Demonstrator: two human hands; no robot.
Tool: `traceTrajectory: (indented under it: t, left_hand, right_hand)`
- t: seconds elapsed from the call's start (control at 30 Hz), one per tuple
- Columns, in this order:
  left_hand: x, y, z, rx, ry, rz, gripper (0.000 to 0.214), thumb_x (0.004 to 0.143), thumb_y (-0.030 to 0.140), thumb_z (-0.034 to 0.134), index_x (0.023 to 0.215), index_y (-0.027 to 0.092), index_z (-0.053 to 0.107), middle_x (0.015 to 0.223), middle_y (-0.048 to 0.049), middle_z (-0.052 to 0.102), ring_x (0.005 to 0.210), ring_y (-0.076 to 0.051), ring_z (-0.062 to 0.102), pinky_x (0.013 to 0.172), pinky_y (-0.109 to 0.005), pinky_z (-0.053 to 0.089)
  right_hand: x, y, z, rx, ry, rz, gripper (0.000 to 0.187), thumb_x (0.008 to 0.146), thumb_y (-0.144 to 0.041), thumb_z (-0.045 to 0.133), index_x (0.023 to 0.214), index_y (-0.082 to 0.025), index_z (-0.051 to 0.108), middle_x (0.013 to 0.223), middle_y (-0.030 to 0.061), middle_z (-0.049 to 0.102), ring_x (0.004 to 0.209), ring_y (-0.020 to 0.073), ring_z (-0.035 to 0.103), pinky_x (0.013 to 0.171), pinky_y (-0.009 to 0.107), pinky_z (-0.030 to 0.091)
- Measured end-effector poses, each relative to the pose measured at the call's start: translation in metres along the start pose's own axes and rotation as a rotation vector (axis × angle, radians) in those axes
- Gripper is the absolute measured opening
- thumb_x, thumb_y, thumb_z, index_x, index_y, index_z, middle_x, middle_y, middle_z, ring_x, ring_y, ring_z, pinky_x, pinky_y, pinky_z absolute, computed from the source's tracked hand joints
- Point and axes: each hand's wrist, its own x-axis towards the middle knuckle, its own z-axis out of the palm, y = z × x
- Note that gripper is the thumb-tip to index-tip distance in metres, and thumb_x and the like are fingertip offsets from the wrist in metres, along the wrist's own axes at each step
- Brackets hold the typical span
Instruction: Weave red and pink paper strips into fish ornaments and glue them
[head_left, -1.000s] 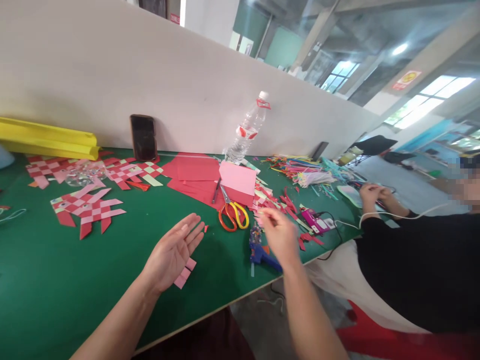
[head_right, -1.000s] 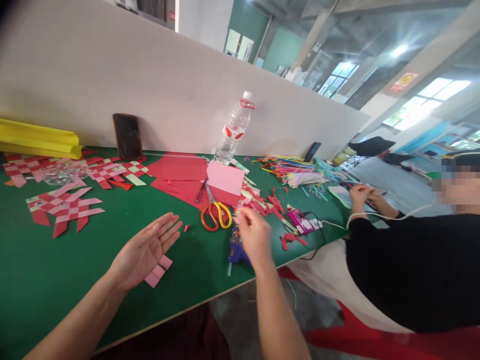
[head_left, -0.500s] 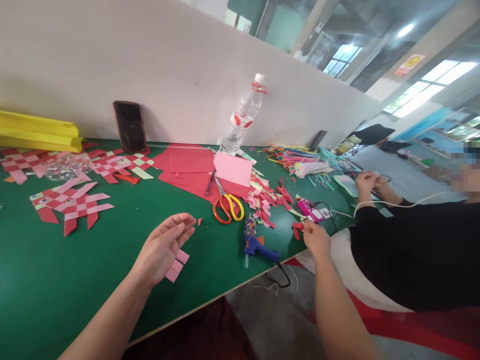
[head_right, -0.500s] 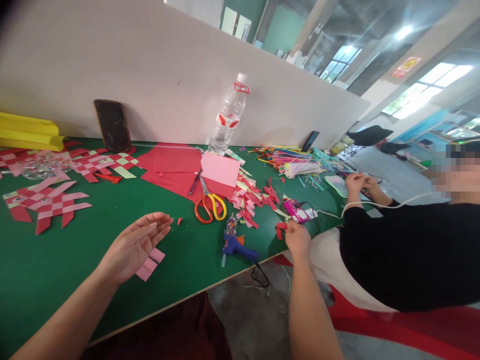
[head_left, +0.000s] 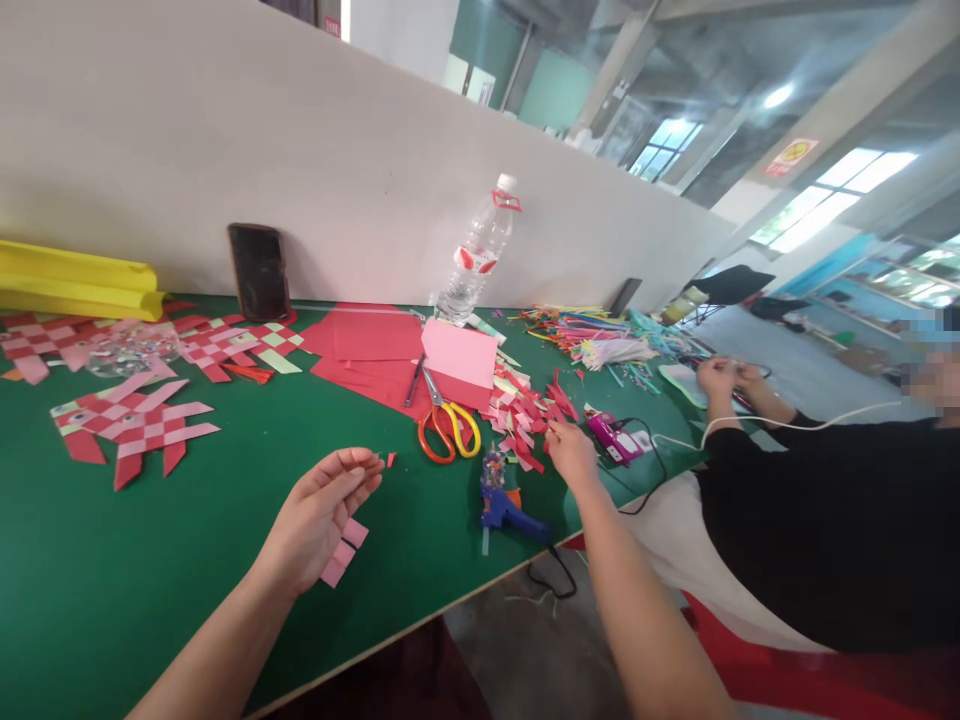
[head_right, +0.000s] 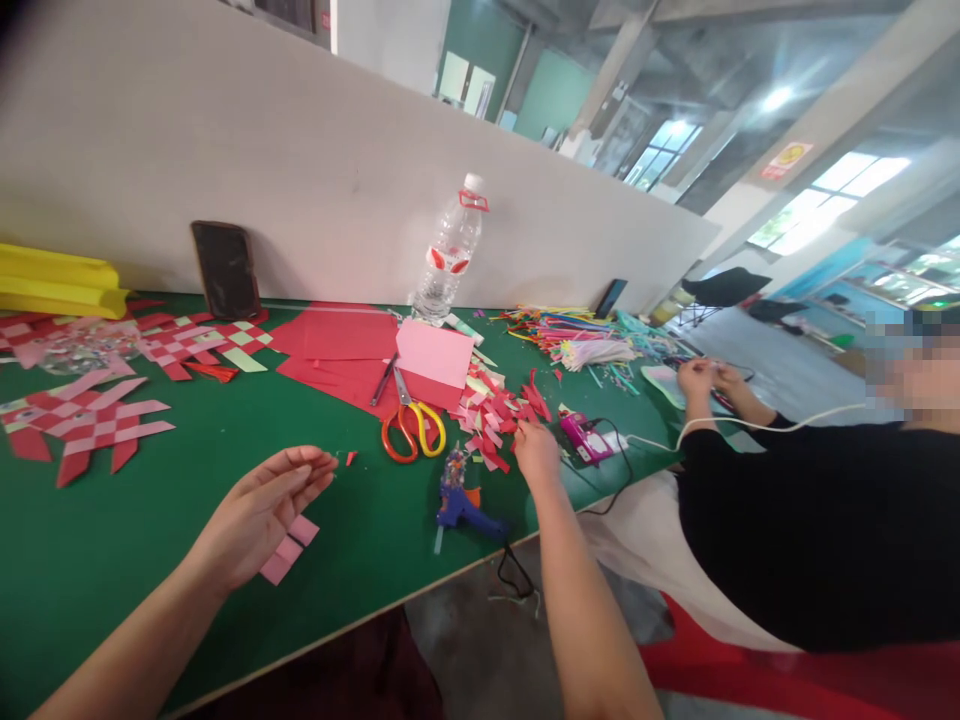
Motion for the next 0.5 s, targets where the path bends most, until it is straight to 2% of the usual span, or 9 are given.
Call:
traceTrajectory:
  t: [0.27,0.37,0.5]
  left_hand:
    - [0.003,-0.002,-0.002,0.017,0.013,0.032,0.026,0.07,0.03,0.082,0.087,0.014,0.07,0.091,-0.006,0.07,0.093,-0.017,0.066,0.092,-0.028,0.051]
    - [0.004,0.0,-0.001,0.011,0.023,0.036,0.029,0.067,0.031,0.084,0.085,0.014,0.069,0.089,-0.0056,0.07,0.089,-0.015,0.066,0.09,-0.027,0.051]
    - [0.004,0.0,0.0,0.006,0.018,0.043,0.028,0.067,0.031,0.083,0.085,0.014,0.069,0.088,-0.006,0.07,0.087,-0.015,0.066,0.089,-0.027,0.051]
  right_hand:
    - [0.038,-0.053,0.005,0.066,-0.07,-0.006,0.035,0.093,-0.034,0.061,0.123,-0.017,0.058,0.125,0.0102,0.06,0.104,0.0223,0.063,0.087,0.042,0.054]
    - [0.042,-0.059,0.004,0.115,-0.105,-0.002,0.035,0.093,-0.034,0.061,0.123,-0.017,0.058,0.124,0.0103,0.06,0.105,0.0225,0.063,0.087,0.042,0.054]
    - [0.039,-0.054,0.0,0.226,-0.113,-0.027,0.035,0.093,-0.034,0.06,0.124,-0.018,0.057,0.124,0.009,0.06,0.104,0.0223,0.063,0.086,0.043,0.054]
